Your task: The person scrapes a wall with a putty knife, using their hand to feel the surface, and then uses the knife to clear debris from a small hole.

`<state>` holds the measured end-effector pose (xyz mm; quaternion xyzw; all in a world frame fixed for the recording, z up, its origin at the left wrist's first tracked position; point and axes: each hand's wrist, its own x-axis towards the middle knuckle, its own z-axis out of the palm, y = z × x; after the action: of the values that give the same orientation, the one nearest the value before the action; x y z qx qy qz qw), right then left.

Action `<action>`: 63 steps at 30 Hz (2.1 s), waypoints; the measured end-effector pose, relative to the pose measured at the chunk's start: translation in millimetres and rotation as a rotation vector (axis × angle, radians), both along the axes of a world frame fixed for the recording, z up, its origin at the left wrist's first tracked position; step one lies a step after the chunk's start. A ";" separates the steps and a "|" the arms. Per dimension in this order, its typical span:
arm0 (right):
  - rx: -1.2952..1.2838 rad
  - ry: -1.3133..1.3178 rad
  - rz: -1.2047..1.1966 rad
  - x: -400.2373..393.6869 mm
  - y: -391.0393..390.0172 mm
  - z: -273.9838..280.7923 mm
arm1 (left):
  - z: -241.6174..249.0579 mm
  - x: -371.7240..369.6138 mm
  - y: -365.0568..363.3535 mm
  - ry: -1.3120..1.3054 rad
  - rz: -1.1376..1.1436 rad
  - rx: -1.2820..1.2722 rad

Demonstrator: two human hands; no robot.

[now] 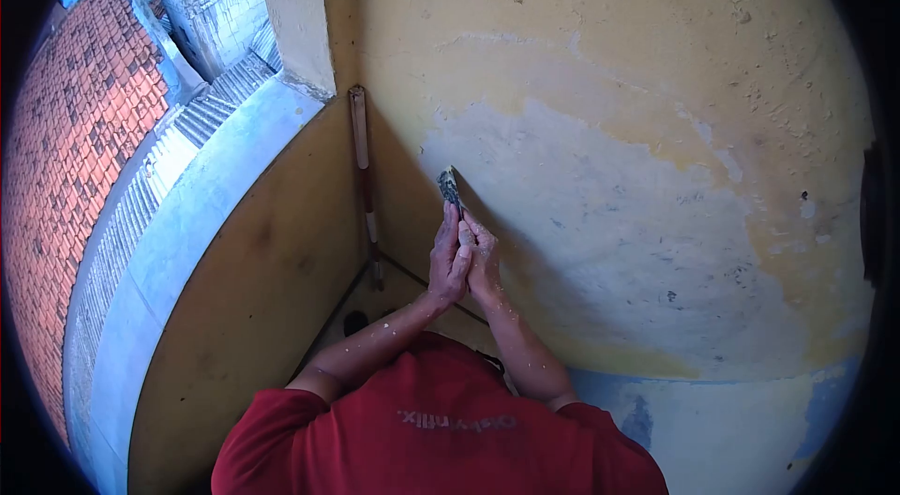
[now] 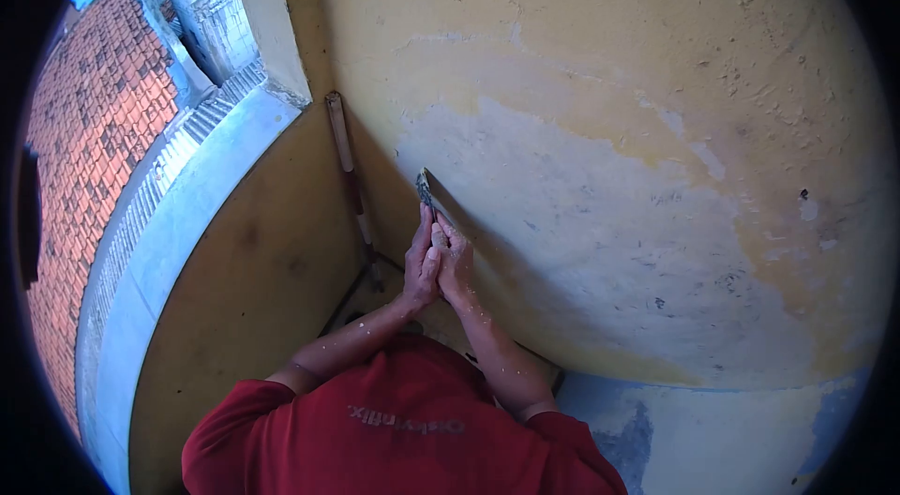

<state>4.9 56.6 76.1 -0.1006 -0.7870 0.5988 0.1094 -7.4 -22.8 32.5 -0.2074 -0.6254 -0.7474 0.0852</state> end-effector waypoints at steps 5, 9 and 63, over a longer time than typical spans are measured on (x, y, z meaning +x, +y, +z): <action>0.082 -0.046 -0.061 40.9 23.7 11.6 | 8.2 20.4 -0.4 0.044 -0.220 -0.175; 0.140 0.046 -0.020 3.3 0.5 -5.1 | -0.4 7.7 -12.0 -0.078 -0.239 -0.074; -0.827 0.254 0.036 7.6 -0.5 134.1 | 163.4 -18.0 -17.7 0.481 -0.041 -0.329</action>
<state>12.5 56.1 210.2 -0.0479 -0.4626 0.8732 0.1456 -25.3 -40.4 195.9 -0.4022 -0.6957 -0.5669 0.1813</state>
